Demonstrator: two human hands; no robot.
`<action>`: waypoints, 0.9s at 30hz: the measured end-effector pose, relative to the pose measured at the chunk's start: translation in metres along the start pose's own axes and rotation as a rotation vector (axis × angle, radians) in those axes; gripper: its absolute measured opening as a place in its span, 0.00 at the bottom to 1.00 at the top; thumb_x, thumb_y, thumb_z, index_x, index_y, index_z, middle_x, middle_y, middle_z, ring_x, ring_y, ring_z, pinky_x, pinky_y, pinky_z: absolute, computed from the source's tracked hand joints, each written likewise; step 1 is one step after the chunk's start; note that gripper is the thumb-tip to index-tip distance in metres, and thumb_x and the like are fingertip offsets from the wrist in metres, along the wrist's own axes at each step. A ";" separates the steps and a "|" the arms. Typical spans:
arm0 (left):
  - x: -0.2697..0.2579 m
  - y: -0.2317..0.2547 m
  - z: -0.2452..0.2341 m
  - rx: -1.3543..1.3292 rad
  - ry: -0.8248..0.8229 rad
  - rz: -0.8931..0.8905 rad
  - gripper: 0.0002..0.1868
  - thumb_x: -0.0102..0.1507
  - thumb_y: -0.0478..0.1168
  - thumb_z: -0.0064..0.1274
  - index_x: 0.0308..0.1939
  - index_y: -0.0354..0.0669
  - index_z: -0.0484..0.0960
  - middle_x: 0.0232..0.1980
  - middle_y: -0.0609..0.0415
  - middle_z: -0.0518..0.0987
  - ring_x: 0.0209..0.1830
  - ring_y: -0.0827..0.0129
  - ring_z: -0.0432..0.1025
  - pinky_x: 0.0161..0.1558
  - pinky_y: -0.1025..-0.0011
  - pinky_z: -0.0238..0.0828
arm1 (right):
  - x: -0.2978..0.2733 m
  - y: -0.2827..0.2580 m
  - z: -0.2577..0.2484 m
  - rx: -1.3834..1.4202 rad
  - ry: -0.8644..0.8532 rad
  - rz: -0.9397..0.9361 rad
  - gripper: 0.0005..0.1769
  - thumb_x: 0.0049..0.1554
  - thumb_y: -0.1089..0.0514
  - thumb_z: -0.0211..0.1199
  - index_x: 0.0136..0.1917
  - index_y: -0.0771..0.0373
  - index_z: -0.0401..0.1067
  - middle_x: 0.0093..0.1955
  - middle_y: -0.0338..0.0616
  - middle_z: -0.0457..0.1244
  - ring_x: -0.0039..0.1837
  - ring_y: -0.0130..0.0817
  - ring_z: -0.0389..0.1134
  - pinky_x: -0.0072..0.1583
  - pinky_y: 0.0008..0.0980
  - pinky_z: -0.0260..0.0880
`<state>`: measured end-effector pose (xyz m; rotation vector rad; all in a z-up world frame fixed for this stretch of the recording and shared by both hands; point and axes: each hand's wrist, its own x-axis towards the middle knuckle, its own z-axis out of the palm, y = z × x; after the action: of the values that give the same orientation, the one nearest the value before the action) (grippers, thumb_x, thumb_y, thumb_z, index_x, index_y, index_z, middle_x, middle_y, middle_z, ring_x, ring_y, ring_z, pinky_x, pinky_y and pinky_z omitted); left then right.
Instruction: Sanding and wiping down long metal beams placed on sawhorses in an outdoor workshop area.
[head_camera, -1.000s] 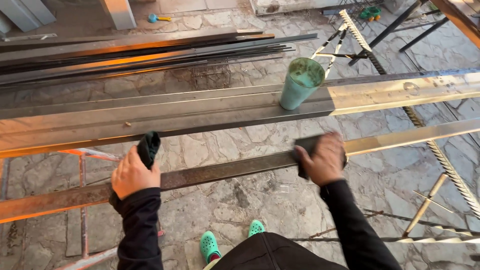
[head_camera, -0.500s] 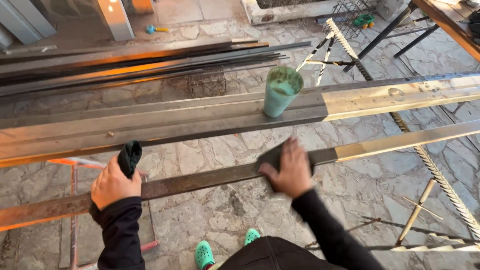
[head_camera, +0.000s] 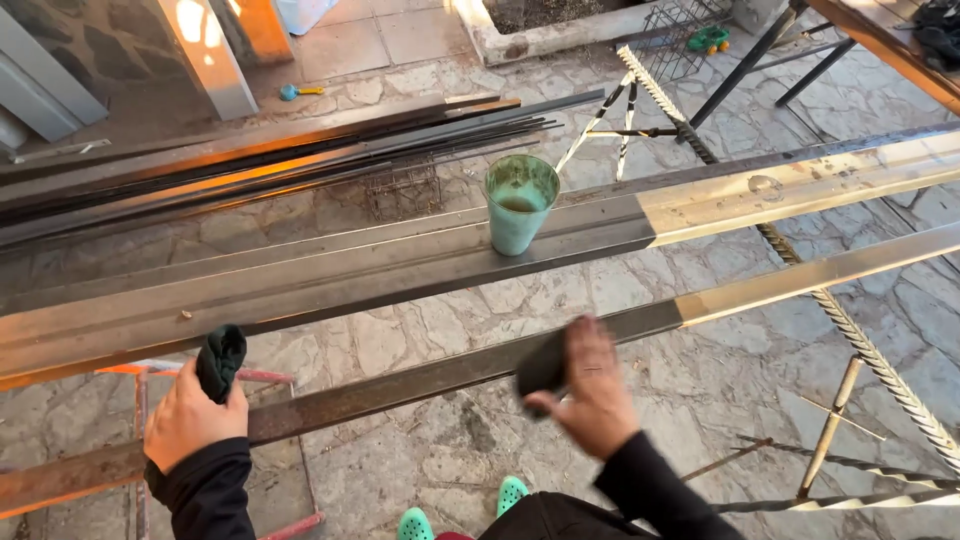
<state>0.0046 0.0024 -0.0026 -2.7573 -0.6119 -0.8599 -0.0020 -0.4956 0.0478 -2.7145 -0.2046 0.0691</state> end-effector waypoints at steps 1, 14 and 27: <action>0.003 -0.001 0.002 0.001 0.000 0.003 0.27 0.57 0.56 0.63 0.59 0.59 0.85 0.45 0.64 0.87 0.43 0.63 0.81 0.45 0.65 0.76 | 0.011 0.026 -0.003 0.003 0.000 0.002 0.71 0.53 0.32 0.70 0.84 0.66 0.26 0.88 0.59 0.23 0.87 0.54 0.22 0.80 0.54 0.23; 0.003 0.001 -0.003 -0.036 -0.016 0.014 0.23 0.62 0.56 0.63 0.59 0.55 0.85 0.44 0.60 0.87 0.42 0.58 0.82 0.46 0.60 0.77 | 0.027 0.079 -0.030 -0.170 0.034 0.162 0.63 0.55 0.24 0.46 0.84 0.64 0.27 0.87 0.57 0.25 0.87 0.53 0.25 0.80 0.57 0.24; 0.002 -0.003 0.001 -0.110 -0.022 0.016 0.24 0.62 0.54 0.64 0.59 0.51 0.85 0.46 0.58 0.87 0.44 0.60 0.81 0.50 0.60 0.76 | 0.046 0.119 -0.037 -0.140 0.173 0.349 0.64 0.58 0.17 0.30 0.83 0.75 0.32 0.86 0.67 0.28 0.87 0.56 0.27 0.81 0.50 0.27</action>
<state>0.0056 0.0057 -0.0026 -2.8687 -0.5611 -0.8865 0.0620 -0.6115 0.0323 -2.8454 0.3268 -0.0829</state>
